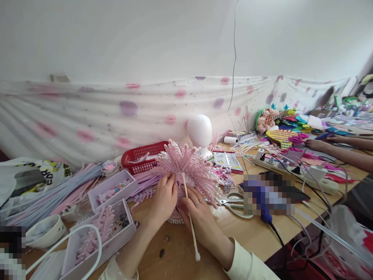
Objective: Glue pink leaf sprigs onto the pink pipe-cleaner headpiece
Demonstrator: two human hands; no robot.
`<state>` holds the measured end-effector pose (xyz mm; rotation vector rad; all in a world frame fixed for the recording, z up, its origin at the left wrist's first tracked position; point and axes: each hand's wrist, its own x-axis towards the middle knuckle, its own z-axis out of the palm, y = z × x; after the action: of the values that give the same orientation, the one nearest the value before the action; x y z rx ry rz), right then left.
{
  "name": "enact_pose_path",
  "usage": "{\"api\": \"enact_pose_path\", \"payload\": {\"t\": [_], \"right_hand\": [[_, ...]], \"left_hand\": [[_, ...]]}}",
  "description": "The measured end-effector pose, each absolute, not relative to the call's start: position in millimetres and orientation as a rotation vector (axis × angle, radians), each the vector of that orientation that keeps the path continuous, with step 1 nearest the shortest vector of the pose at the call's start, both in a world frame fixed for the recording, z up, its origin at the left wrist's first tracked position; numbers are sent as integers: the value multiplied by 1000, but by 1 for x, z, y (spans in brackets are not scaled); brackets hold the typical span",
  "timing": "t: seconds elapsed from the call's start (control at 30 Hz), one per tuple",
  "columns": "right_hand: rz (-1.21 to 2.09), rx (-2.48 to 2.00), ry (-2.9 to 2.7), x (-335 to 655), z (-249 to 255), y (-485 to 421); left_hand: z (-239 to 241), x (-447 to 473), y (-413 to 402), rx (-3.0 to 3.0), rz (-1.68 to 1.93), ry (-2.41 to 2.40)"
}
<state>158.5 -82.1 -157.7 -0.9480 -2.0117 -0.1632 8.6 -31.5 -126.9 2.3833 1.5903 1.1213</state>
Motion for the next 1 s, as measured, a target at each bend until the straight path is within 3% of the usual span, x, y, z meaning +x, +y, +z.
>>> {"api": "enact_pose_path", "payload": {"t": [0.67,0.83,1.0], "right_hand": [[-284,-802,-1923,172,-160,-80],[-318,-780,-1942,176,-160,-76],[-204,-590,-2019,176,-157,-92]], "left_hand": [[-90,37,-112,2308,905,1950],[-71,-16,-104,2081,1119,1902],[-49,-121,-116,1773,1074,2187]]}}
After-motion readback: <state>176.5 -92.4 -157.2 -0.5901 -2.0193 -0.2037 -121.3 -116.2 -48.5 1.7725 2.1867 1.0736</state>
